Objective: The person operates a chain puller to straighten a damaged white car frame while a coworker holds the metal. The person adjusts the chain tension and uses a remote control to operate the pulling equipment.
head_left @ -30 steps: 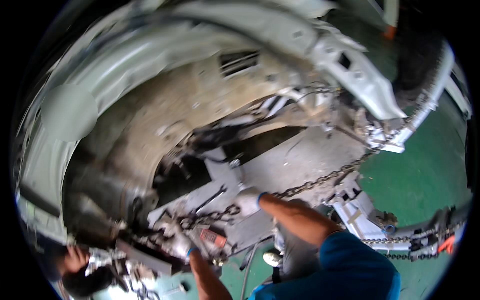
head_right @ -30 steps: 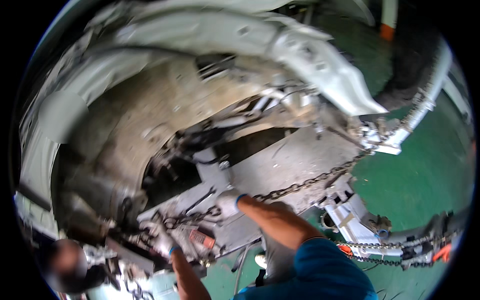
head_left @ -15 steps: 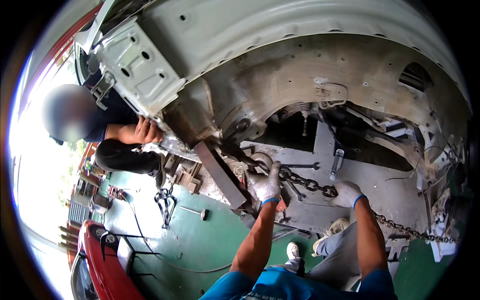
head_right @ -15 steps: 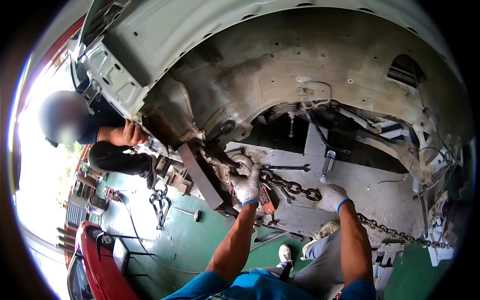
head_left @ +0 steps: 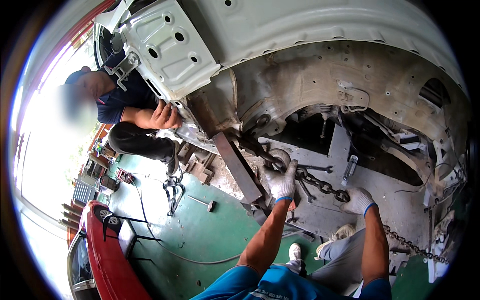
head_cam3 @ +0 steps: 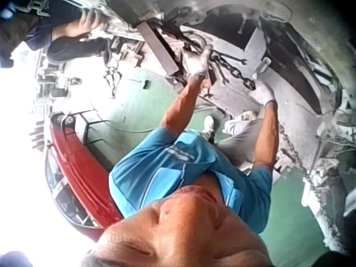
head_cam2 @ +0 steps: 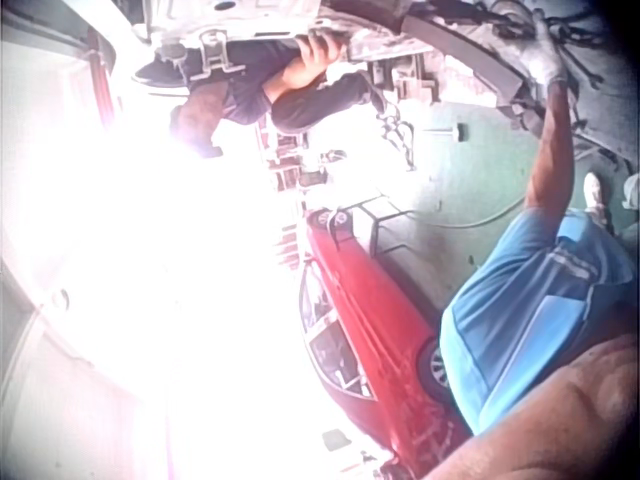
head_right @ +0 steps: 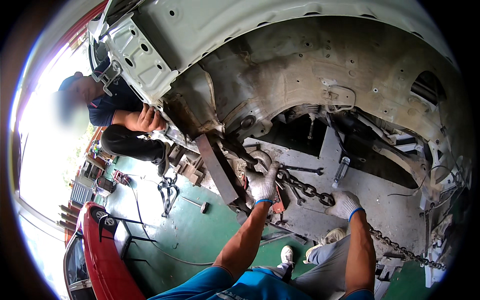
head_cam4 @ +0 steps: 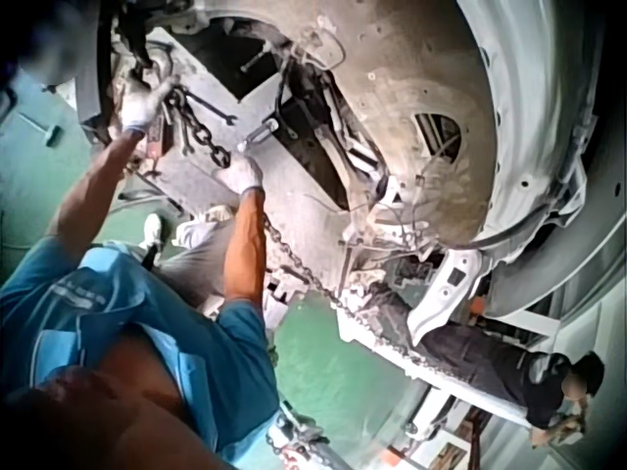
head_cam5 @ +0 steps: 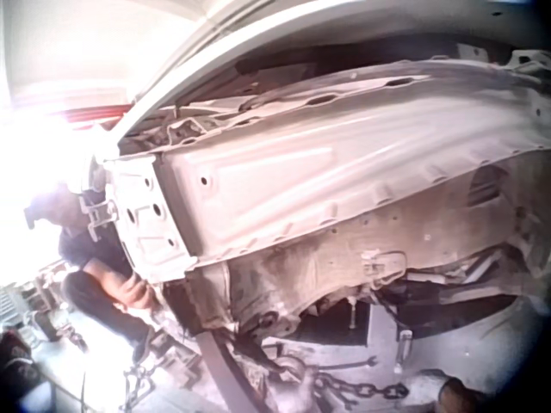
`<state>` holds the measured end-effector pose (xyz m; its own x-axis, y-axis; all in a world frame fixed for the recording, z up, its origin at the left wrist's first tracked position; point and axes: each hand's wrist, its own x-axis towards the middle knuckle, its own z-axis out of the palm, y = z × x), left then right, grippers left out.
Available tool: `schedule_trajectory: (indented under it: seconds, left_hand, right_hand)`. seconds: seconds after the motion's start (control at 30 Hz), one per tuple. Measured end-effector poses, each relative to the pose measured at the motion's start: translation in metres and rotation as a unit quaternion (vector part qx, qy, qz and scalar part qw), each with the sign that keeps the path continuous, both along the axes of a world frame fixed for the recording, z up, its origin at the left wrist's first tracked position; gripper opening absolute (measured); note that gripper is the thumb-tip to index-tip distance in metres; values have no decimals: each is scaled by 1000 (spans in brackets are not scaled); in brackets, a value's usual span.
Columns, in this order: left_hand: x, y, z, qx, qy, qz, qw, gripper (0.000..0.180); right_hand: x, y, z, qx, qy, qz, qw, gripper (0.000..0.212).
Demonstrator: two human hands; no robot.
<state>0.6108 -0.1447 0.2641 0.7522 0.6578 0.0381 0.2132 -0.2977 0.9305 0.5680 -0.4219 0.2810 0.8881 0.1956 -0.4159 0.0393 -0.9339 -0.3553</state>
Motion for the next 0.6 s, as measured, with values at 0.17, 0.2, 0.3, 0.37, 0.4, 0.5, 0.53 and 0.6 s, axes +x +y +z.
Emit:
schedule_trajectory:
  seconds: [0.17, 0.2, 0.3, 0.37, 0.4, 0.5, 0.53, 0.6]
  left_hand:
    - [0, -2, -1, 6, -30, 8, 1000, 111]
    - [-2, -2, 0, -1, -32, 3, 999, 111]
    - [-2, 2, -1, 12, -6, 26, 1000, 112]
    - [-4, 6, -2, 7, 0, 28, 1000, 111]
    - [-6, 5, 3, -4, -18, 16, 1000, 110]
    - [-2, 15, -4, -16, -12, -18, 1000, 105]
    - [9, 28, -43, 52, -33, 10, 998, 104]
    - [22, -13, -20, -40, -47, -84, 995, 87]
  right_hand:
    - [1, -2, -4, -2, 0, 11, 1000, 48]
    - [1, -1, -3, -9, 6, 12, 1000, 48]
    - [2, 7, 0, -19, 11, 15, 1000, 48]
    - [2, 8, -6, -19, 9, 24, 999, 49]
    - [3, 9, -6, -19, 7, 26, 999, 49]
    - [6, 12, -2, -10, 20, 40, 999, 50]
    - [11, 8, -28, 7, 27, 67, 997, 44]
    - [14, -45, -104, 89, 88, 70, 990, 31]
